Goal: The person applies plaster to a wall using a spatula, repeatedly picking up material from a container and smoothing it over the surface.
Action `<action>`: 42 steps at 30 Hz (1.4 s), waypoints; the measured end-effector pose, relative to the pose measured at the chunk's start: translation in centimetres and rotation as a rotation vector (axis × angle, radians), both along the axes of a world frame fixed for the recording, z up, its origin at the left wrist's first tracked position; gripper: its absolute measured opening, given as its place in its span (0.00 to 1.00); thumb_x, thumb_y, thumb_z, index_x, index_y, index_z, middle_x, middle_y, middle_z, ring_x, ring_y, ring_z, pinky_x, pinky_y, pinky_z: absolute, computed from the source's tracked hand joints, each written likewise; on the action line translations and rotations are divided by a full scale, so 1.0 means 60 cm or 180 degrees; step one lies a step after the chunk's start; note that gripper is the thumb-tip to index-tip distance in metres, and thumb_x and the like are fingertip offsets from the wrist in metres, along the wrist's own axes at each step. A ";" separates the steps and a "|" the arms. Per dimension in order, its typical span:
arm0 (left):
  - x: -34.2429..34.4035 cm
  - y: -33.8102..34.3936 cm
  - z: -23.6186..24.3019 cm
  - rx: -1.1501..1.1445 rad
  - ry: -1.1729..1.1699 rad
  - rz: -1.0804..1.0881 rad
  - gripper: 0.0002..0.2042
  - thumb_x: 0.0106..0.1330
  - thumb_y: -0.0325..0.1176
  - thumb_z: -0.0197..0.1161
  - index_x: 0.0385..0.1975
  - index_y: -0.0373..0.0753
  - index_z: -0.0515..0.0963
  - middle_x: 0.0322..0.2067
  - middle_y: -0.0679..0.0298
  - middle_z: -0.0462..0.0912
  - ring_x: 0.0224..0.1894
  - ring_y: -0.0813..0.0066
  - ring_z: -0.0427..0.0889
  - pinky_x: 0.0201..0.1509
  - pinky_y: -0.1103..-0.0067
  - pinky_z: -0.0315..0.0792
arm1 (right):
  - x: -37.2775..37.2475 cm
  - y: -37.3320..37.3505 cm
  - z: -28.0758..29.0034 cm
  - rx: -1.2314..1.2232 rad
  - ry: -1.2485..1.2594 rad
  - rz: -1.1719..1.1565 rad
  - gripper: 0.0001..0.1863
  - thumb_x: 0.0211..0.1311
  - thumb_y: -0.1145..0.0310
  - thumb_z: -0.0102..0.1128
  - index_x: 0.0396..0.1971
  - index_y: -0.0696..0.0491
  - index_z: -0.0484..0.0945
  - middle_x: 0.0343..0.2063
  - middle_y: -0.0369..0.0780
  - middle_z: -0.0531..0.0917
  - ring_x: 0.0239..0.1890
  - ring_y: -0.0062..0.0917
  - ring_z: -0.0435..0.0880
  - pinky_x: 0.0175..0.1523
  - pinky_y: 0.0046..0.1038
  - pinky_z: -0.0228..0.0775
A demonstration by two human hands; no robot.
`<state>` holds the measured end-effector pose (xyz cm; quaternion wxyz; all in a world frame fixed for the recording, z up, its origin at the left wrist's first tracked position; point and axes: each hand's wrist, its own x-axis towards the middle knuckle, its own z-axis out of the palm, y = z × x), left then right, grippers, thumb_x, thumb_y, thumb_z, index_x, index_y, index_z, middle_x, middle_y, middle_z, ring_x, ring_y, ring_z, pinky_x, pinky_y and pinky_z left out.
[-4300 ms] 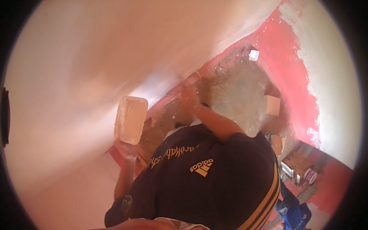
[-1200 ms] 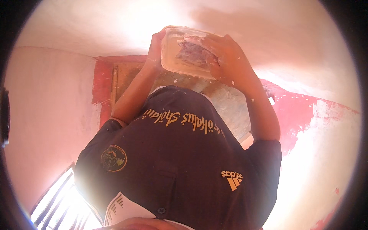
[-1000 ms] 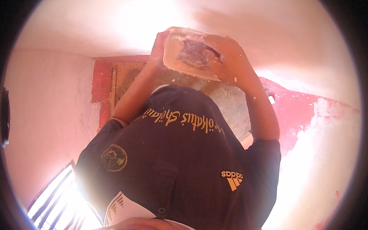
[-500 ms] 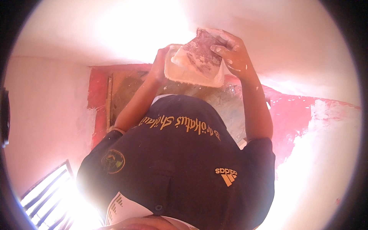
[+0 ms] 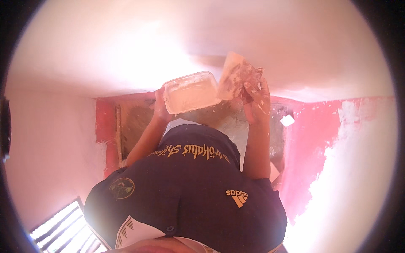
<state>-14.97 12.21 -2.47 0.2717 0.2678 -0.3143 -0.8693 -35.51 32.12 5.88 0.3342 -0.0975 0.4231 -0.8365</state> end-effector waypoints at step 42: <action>0.373 -0.358 0.009 -0.0564 -0.0358 0.0060 0.22 0.75 0.44 0.41 0.58 0.33 0.69 0.53 0.57 0.77 0.56 0.67 0.77 0.59 0.73 0.72 | 0.160 -0.296 -0.001 0.1558 0.3106 -0.3857 0.22 0.72 0.69 0.41 0.63 0.55 0.71 0.48 0.48 0.83 0.44 0.30 0.85 0.48 0.29 0.77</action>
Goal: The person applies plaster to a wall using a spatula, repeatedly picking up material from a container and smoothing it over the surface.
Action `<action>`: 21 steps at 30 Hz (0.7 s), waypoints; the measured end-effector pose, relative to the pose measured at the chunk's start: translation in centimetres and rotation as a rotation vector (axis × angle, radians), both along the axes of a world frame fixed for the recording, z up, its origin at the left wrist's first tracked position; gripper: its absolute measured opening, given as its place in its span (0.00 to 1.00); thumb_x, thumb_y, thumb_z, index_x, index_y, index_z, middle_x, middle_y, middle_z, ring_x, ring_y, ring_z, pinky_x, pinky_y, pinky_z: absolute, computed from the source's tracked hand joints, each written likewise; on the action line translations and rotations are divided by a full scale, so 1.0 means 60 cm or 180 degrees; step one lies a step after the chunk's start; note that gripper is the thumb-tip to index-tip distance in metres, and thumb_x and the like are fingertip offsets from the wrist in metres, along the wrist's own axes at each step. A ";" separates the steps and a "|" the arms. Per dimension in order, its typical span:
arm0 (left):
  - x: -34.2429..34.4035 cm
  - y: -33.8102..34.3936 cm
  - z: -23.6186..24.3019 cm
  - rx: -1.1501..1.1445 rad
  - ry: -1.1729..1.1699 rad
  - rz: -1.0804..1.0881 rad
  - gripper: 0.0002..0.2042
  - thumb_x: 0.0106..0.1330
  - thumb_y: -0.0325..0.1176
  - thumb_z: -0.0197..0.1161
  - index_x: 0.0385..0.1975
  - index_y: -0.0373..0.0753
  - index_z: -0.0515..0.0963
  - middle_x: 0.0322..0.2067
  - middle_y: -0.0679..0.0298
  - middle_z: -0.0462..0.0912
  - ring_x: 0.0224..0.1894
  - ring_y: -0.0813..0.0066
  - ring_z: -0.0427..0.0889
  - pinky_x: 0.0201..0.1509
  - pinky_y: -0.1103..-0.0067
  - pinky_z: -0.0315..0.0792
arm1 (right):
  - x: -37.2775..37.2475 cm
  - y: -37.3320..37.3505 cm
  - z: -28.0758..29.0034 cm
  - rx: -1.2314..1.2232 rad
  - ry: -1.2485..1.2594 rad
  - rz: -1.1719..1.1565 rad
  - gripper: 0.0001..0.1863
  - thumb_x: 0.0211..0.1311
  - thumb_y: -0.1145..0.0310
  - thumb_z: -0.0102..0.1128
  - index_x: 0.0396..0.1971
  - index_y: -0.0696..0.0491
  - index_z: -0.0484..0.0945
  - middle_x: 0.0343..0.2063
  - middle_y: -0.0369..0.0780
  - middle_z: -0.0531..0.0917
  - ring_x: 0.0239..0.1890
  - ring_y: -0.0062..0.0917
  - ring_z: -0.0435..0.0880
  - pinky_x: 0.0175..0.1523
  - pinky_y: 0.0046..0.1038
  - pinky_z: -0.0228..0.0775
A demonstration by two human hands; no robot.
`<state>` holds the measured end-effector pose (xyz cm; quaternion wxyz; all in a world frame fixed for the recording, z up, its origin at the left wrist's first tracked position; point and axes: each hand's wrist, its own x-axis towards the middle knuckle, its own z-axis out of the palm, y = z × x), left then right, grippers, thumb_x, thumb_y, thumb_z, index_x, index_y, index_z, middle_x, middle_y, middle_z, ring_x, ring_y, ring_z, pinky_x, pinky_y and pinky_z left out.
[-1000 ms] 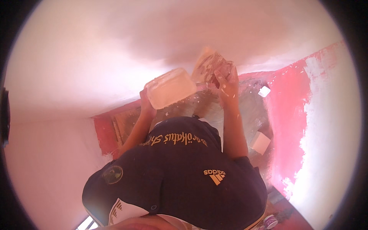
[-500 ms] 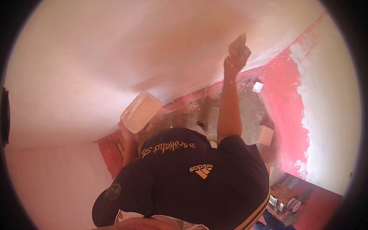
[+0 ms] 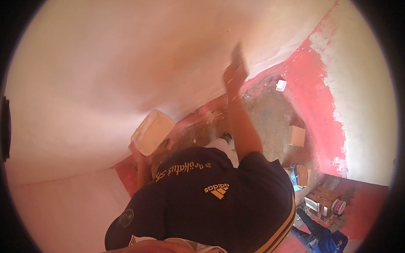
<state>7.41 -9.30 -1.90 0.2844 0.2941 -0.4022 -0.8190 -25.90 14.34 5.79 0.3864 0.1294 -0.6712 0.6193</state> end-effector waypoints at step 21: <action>-0.008 -0.018 -0.020 0.0327 -0.0115 0.0156 0.22 0.75 0.44 0.41 0.58 0.34 0.70 0.53 0.59 0.78 0.55 0.67 0.78 0.60 0.73 0.72 | -0.136 0.089 -0.042 0.0343 -0.0756 -0.0917 0.22 0.67 0.68 0.44 0.58 0.56 0.74 0.23 0.41 0.80 0.22 0.24 0.69 0.30 0.30 0.66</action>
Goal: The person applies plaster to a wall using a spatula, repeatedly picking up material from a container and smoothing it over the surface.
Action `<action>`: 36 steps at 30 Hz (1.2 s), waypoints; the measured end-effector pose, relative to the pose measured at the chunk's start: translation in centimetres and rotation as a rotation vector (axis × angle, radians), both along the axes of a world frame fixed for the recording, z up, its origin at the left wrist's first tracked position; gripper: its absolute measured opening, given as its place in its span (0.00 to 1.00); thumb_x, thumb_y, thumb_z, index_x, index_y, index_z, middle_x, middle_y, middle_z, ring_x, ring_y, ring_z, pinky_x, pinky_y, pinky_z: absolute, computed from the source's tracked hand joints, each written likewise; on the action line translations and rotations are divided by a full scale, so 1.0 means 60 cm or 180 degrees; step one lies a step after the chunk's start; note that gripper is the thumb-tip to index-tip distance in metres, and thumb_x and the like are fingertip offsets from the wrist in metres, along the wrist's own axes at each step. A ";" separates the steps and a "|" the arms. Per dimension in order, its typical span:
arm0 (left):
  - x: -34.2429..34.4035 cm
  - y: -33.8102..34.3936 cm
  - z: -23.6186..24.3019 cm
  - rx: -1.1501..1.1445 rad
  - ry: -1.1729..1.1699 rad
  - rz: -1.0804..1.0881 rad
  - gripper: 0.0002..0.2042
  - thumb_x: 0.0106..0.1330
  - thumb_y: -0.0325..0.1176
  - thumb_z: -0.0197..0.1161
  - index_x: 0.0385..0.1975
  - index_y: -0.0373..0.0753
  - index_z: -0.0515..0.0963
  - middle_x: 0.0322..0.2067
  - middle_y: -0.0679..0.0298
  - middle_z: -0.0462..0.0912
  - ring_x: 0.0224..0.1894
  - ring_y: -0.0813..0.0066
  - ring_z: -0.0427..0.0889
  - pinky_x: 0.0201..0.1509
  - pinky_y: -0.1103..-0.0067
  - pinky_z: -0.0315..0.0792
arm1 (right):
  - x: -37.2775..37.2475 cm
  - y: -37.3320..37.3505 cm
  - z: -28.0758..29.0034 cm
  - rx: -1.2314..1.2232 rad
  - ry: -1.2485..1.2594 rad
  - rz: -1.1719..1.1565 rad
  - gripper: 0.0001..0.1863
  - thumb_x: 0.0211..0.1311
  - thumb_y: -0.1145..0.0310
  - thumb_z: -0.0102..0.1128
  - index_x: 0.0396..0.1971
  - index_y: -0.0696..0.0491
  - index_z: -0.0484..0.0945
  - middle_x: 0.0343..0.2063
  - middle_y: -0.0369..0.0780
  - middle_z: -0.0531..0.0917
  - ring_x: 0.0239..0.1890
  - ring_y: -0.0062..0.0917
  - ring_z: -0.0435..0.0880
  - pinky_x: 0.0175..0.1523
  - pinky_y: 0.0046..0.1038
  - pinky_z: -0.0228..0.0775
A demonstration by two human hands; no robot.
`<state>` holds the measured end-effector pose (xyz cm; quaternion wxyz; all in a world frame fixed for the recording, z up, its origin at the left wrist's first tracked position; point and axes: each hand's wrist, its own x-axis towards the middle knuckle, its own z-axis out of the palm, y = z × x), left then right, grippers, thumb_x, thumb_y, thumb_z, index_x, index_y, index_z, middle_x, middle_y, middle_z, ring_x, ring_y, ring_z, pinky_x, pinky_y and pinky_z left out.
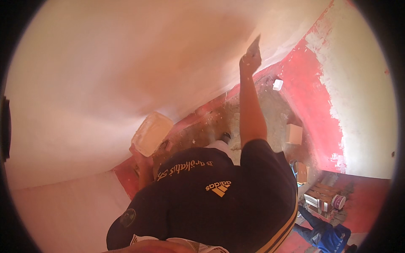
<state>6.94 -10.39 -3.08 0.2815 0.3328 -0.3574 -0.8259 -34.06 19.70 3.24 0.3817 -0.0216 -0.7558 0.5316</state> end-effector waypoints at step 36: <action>0.038 -0.004 -0.005 -0.0022 0.0114 0.0058 0.18 0.74 0.37 0.47 0.55 0.31 0.72 0.47 0.59 0.80 0.46 0.71 0.81 0.49 0.77 0.77 | -0.103 0.010 -0.062 -0.0268 0.0530 -0.0061 0.15 0.68 0.71 0.45 0.50 0.58 0.74 0.29 0.41 0.79 0.25 0.23 0.75 0.28 0.27 0.67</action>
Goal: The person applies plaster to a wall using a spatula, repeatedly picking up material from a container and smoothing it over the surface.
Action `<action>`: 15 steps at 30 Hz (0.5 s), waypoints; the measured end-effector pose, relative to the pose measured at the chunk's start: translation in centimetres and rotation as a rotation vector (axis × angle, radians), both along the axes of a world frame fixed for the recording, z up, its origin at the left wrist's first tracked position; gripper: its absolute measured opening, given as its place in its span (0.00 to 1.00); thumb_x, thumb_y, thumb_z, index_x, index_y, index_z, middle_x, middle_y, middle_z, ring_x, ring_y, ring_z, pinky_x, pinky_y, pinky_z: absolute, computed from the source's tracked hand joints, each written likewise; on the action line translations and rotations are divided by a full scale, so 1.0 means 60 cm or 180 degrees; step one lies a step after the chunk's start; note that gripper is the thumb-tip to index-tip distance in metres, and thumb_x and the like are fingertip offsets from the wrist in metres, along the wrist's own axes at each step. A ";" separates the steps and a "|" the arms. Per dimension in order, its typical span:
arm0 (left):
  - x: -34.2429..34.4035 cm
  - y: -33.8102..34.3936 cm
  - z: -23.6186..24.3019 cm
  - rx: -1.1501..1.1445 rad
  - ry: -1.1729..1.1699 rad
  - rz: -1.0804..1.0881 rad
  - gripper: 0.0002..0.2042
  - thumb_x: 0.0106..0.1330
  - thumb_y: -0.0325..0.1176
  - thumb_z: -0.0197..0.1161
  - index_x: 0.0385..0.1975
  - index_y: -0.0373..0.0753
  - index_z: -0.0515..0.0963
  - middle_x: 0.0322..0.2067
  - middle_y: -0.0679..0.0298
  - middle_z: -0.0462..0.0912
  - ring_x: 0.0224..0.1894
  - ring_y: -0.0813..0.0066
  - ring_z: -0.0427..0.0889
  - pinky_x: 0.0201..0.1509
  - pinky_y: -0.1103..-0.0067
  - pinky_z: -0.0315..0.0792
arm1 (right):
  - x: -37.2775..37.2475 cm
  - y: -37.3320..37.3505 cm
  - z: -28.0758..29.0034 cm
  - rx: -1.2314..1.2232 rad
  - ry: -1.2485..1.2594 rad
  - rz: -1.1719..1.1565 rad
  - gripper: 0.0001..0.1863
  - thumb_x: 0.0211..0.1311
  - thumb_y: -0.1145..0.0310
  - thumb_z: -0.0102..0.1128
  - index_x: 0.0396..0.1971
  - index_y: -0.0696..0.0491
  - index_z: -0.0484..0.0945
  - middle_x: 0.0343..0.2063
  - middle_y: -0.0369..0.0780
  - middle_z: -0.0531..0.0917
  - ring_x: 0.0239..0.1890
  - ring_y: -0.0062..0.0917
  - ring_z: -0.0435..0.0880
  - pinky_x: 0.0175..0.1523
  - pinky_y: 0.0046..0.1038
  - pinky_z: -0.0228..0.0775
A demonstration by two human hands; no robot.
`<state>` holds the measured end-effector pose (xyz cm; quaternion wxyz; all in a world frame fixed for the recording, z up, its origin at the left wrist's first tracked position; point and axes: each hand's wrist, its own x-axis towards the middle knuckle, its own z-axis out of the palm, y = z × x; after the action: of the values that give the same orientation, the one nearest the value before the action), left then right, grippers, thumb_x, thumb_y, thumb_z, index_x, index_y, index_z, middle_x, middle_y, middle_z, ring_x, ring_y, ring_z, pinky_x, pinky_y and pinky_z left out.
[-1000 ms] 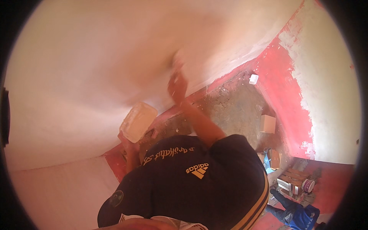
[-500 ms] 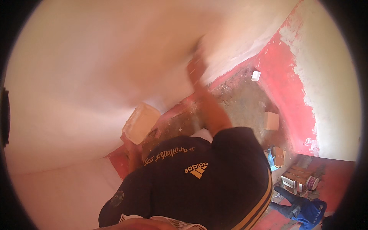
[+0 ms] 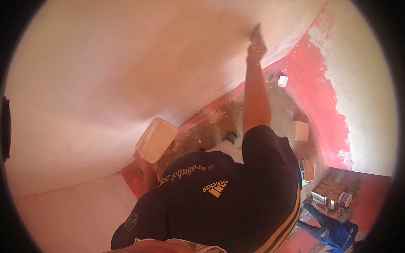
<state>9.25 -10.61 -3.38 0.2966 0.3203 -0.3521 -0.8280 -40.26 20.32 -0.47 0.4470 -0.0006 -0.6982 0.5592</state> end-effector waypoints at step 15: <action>-0.020 0.008 0.025 -0.0978 -0.0193 -0.0207 0.18 0.75 0.37 0.46 0.55 0.30 0.71 0.48 0.61 0.79 0.47 0.74 0.80 0.50 0.77 0.76 | 0.061 0.007 0.076 -0.0354 0.0364 0.0772 0.18 0.70 0.71 0.44 0.54 0.62 0.75 0.34 0.33 0.75 0.30 0.15 0.73 0.34 0.20 0.68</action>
<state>8.03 -10.14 -1.87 0.3044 0.2844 -0.4935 -0.7635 -36.59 20.72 4.08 0.4145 0.0909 -0.6345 0.6460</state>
